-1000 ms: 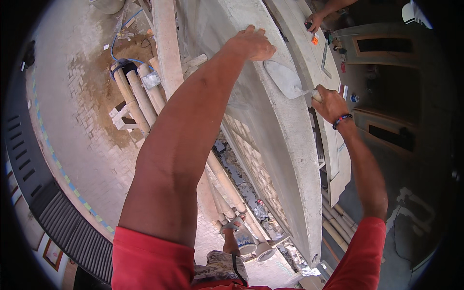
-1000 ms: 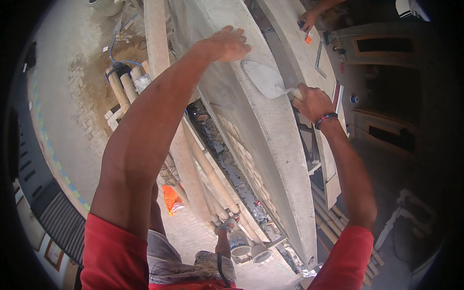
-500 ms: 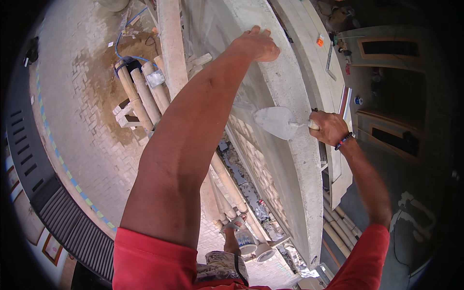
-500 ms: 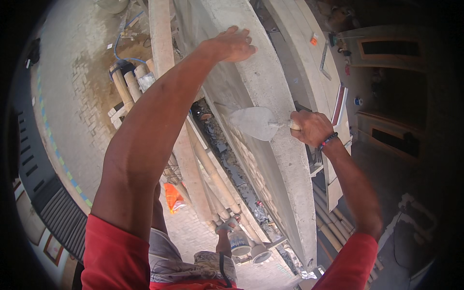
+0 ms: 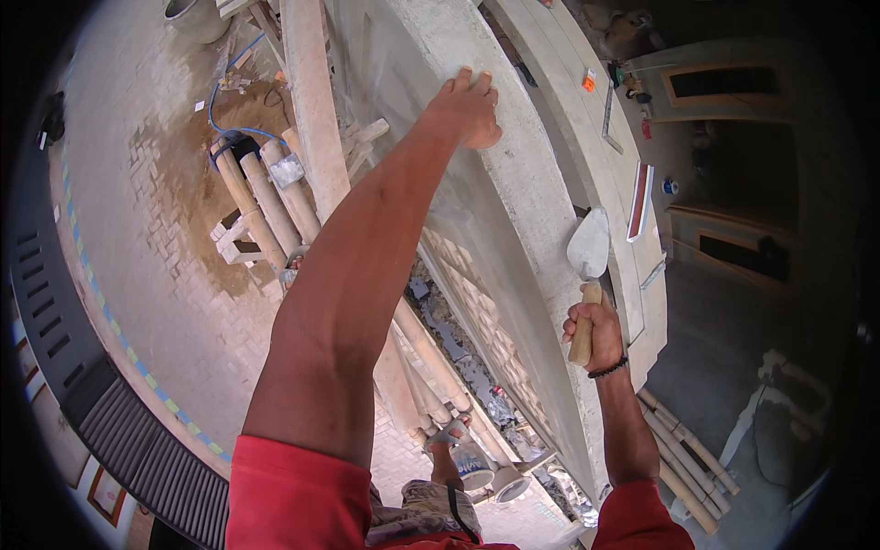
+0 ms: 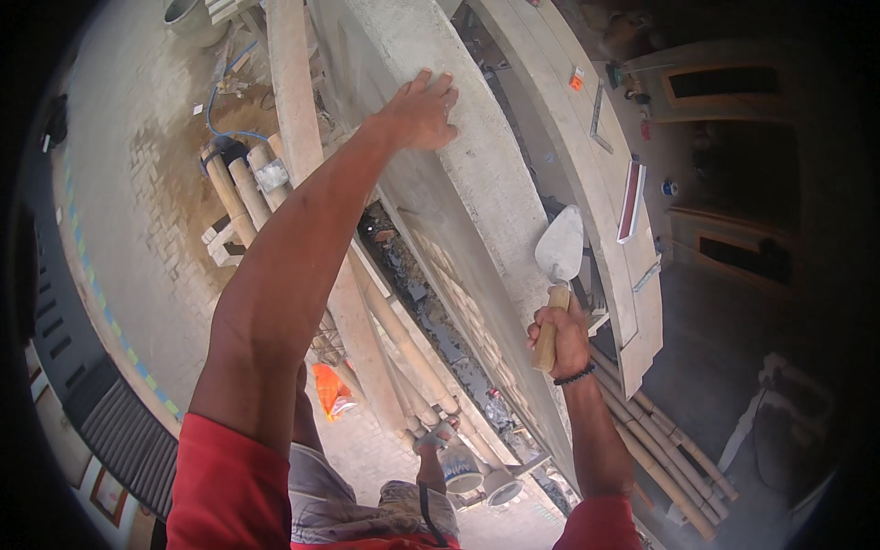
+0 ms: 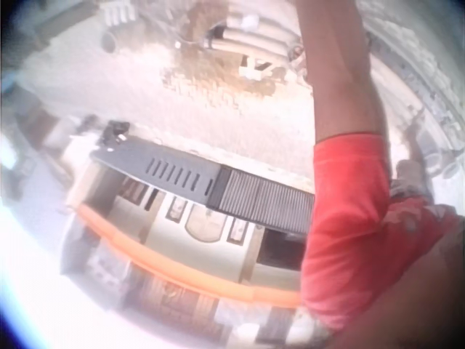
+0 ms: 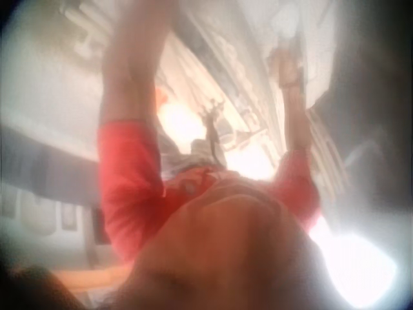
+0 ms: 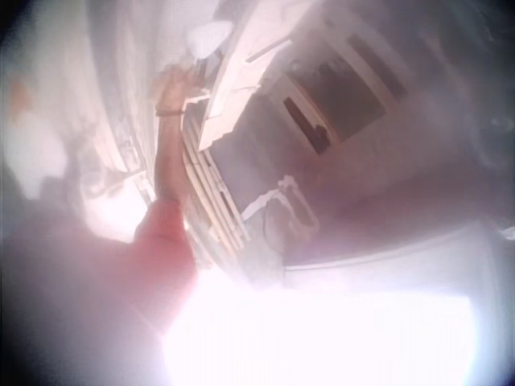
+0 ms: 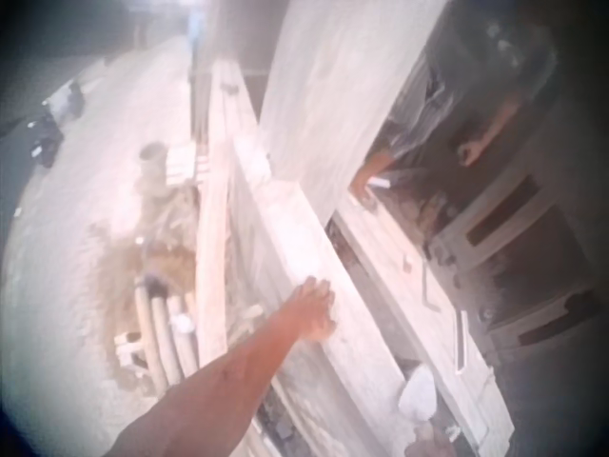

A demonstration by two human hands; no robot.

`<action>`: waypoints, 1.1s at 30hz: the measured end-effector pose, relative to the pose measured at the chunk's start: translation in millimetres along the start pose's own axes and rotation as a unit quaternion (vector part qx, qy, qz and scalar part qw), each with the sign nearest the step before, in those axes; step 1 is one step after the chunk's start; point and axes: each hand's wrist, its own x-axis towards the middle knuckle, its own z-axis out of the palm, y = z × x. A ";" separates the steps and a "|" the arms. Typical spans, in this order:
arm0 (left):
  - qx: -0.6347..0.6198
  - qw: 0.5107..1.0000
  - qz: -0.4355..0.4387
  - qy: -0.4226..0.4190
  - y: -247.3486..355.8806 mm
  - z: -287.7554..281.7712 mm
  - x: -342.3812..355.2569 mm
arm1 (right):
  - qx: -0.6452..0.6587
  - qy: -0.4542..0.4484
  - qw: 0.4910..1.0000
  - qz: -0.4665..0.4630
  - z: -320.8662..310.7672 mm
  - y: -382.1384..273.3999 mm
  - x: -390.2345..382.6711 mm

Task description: The person applies and smooths plaster onto a curved concrete beam using a trowel. They repeatedly scoop plaster from a bucket and spread it along the beam's surface while standing on bamboo scaffolding.

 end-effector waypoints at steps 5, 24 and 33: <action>-0.003 1.000 -0.004 0.005 -1.5 1.9 4.5 | 0.140 -0.018 0.990 0.030 64.8 -6.2 17.9; 0.108 0.992 0.068 -0.013 -25.7 28.7 47.0 | 0.105 -0.086 0.991 -0.018 146.0 -92.9 79.1; 0.013 1.000 0.027 0.007 -20.1 12.8 20.5 | 0.239 -0.024 0.970 -0.042 80.1 -10.4 44.3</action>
